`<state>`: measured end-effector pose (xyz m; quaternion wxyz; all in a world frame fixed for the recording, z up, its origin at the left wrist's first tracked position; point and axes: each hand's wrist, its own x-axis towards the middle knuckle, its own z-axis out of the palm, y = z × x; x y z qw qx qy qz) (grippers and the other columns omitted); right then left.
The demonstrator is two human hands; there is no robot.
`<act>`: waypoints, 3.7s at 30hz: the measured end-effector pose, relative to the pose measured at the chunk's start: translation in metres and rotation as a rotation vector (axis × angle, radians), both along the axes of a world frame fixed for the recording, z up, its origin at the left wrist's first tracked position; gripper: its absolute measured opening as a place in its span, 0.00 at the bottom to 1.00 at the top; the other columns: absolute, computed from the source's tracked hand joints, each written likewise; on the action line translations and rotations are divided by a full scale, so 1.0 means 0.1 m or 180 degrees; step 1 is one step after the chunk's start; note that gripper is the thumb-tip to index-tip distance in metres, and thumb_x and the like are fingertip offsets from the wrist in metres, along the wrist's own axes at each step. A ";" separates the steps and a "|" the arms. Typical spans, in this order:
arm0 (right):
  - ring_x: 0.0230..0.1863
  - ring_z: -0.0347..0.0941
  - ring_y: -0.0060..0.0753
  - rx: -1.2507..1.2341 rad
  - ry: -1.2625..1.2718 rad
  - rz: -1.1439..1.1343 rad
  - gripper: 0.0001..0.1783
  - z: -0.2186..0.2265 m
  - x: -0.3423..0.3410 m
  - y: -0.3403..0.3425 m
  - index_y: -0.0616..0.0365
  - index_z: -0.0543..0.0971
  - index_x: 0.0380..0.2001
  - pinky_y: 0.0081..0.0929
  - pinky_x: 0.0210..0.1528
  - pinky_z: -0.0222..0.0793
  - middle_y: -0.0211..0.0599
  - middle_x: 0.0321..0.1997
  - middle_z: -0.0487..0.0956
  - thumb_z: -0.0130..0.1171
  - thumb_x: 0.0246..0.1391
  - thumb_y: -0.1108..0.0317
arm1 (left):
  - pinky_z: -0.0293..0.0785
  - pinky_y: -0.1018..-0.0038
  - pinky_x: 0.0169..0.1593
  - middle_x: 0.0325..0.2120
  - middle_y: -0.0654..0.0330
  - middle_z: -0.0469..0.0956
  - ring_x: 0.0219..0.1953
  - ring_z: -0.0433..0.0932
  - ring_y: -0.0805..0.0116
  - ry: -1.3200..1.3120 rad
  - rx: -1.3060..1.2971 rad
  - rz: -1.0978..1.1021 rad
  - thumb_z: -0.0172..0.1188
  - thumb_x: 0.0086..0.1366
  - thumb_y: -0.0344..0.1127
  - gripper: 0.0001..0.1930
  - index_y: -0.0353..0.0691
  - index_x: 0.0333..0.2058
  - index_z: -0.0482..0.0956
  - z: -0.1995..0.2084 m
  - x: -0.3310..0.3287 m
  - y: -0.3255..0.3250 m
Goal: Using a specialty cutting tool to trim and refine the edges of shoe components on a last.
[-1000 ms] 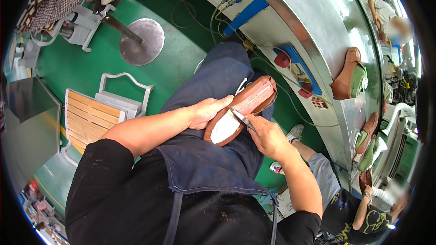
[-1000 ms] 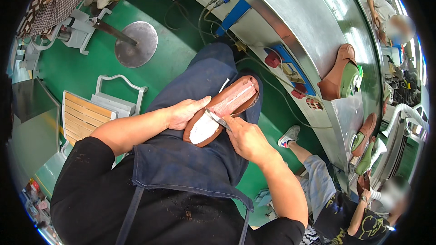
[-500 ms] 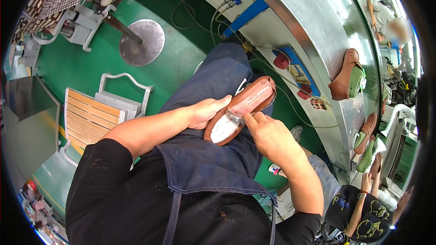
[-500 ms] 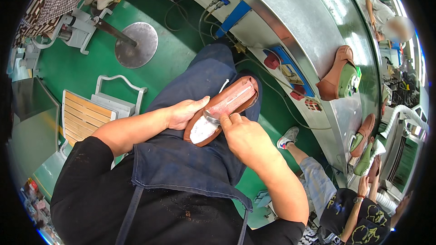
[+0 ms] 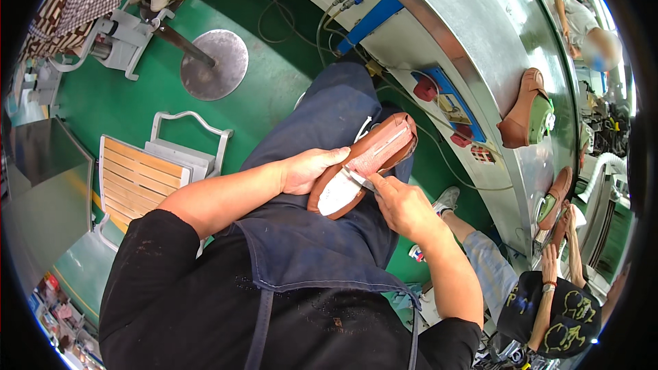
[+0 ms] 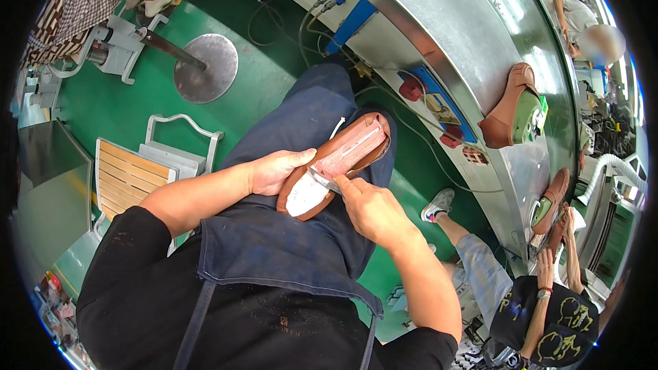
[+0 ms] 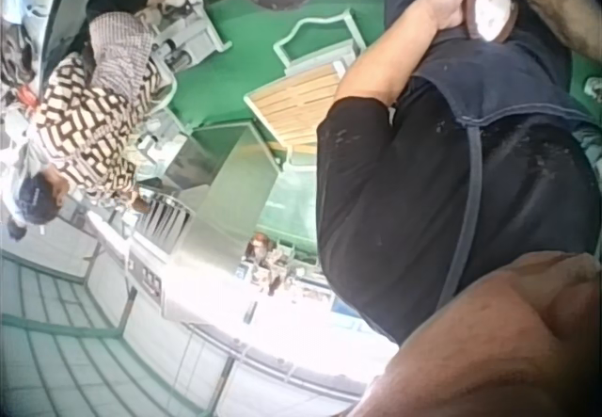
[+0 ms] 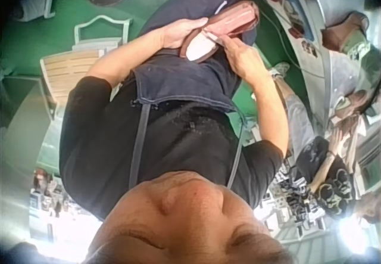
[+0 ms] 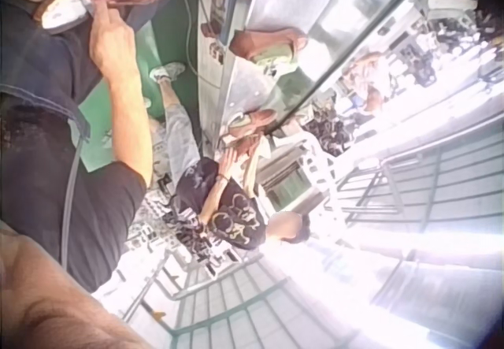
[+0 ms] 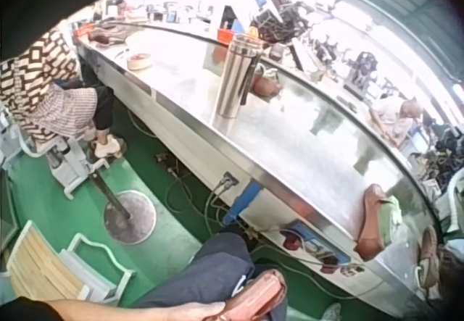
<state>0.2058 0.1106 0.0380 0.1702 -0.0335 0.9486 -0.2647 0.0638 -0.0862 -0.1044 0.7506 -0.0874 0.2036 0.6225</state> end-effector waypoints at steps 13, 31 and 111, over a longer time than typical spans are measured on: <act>0.42 0.84 0.56 -0.1304 -0.1077 -0.0966 0.20 0.27 -0.05 -0.18 0.65 0.74 0.59 0.42 0.46 0.80 0.55 0.43 0.84 0.56 0.65 0.79 | 0.67 0.69 0.70 0.65 0.54 0.75 0.65 0.75 0.64 0.1354 0.0045 0.0167 0.50 0.83 0.51 0.32 0.31 0.73 0.62 -0.01 0.11 0.05; 0.44 0.82 0.68 -0.0050 -0.0012 -0.0351 0.45 0.17 -0.38 -0.12 0.42 0.63 0.78 0.53 0.45 0.79 0.59 0.46 0.81 0.54 0.57 0.83 | 0.73 0.64 0.64 0.56 0.44 0.81 0.61 0.80 0.55 0.3822 -0.0282 -0.0408 0.54 0.79 0.48 0.31 0.30 0.70 0.66 0.25 0.11 0.02; 0.39 0.83 0.48 -0.0766 0.0372 -0.3328 0.19 -0.23 0.92 0.37 0.68 0.74 0.54 0.42 0.44 0.77 0.51 0.40 0.83 0.63 0.62 0.72 | 0.84 0.68 0.48 0.52 0.54 0.85 0.46 0.87 0.66 0.2811 0.1014 -0.1824 0.56 0.80 0.43 0.27 0.38 0.72 0.69 0.58 0.50 1.06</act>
